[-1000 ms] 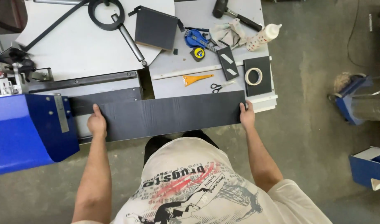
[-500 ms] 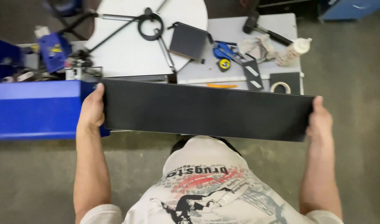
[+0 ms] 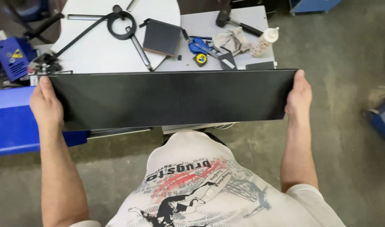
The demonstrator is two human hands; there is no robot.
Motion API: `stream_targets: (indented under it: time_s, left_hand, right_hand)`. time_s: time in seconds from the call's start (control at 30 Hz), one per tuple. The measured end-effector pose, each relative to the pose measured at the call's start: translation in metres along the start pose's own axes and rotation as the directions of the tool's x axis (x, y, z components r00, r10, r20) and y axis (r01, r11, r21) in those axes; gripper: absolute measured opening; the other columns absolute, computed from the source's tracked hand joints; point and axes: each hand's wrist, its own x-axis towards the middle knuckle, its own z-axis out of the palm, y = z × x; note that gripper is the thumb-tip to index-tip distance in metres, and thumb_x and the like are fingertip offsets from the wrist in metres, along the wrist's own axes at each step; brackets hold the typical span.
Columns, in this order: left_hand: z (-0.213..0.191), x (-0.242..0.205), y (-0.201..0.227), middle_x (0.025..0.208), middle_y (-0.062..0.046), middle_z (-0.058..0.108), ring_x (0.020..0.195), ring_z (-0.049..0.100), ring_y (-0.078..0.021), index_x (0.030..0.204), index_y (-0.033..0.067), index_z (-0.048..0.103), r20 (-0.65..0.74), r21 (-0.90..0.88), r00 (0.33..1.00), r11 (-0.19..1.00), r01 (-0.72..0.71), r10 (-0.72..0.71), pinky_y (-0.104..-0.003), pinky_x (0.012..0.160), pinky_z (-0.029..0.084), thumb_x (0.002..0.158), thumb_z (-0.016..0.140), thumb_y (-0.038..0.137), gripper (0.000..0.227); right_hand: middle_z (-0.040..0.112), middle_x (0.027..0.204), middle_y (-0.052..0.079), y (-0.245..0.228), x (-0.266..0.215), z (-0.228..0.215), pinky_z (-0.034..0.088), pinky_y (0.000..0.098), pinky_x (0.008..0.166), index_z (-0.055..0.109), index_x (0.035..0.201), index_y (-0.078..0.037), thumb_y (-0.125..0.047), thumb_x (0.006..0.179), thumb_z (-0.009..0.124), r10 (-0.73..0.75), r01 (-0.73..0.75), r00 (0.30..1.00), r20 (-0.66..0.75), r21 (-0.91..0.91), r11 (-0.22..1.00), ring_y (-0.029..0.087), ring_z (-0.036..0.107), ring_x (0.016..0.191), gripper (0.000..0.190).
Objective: The person uses a yellow utility knife to cut a long, dark rectangular sheet of material on a workbench. They repeatedly align the sheet, score it, and snap it into smaller pieces, stacking the cut sections on the table.
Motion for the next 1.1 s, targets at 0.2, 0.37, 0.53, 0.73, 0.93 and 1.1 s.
stream_targets:
  time_s: [0.2,0.37,0.53,0.73,0.93,1.1]
  left_hand:
    - [0.048,-0.009,0.022,0.104,-0.033,0.071,0.098,0.069,-0.0534,0.126,-0.0002,0.063,-0.049,0.234,0.993,0.966,0.114,-0.105,-0.064,0.081,0.054,0.091,0.092,0.054,0.07]
    - [0.038,-0.027,0.107,0.142,-0.031,0.053,0.128,0.056,-0.0486,0.149,0.0024,0.037,0.361,0.071,0.874,0.944,0.323,-0.326,-0.061,0.108,0.045,0.068,0.096,0.048,0.11]
    - [0.104,-0.046,0.055,0.14,-0.026,0.054,0.131,0.057,-0.0411,0.15,0.0022,0.039,0.428,0.094,0.835,0.936,0.339,-0.346,-0.054,0.108,0.049,0.074,0.092,0.053,0.106]
    - [0.165,-0.068,-0.043,0.146,-0.027,0.044,0.134,0.054,-0.0434,0.154,0.0041,0.038,0.364,0.095,0.776,0.849,0.52,-0.516,-0.052,0.11,0.049,0.07,0.09,0.067,0.117]
    - [0.195,-0.077,-0.095,0.14,-0.026,0.045,0.134,0.055,-0.0418,0.155,0.0068,0.04,0.33,0.078,0.775,0.834,0.546,-0.539,-0.048,0.109,0.05,0.073,0.089,0.07,0.115]
    - [0.192,-0.083,-0.085,0.141,-0.03,0.046,0.132,0.055,-0.0444,0.158,0.005,0.039,0.251,0.219,0.778,0.817,0.534,-0.576,-0.051,0.11,0.047,0.073,0.082,0.077,0.12]
  right_hand:
    - [0.069,0.106,0.023,0.045,0.002,0.014,0.045,0.058,0.093,0.073,0.116,0.001,-0.058,0.115,0.057,-0.114,0.174,0.964,0.241,-0.246,0.954,0.032,0.065,0.109,0.061]
    - [0.065,0.126,0.03,0.114,-0.003,0.014,0.037,0.06,0.106,0.069,0.128,0.002,-0.067,0.113,0.047,0.069,0.012,0.983,0.169,-0.433,0.901,0.047,0.052,0.13,0.074]
    - [0.068,0.123,0.026,0.172,0.002,0.022,0.039,0.0554,0.108,0.071,0.13,-0.008,-0.077,0.114,0.041,0.119,-0.015,0.983,0.142,-0.577,0.817,0.045,0.055,0.128,0.077]
    - [0.069,0.123,0.024,0.218,0.02,0.083,0.046,0.0535,0.104,0.069,0.13,-0.005,-0.064,0.109,0.057,0.105,0.053,0.967,0.232,-0.588,0.807,0.042,0.058,0.126,0.064]
    - [0.068,0.122,0.03,0.258,0.042,0.12,0.047,0.0548,0.103,0.065,0.133,0.001,-0.057,0.108,0.059,0.119,0.094,0.954,0.277,-0.648,0.756,0.043,0.06,0.124,0.064]
    - [0.07,0.12,0.033,0.255,0.044,0.124,0.051,0.0551,0.1,0.069,0.127,0.003,-0.066,0.106,0.05,0.159,0.211,0.916,0.367,-0.782,0.587,0.047,0.063,0.12,0.075]
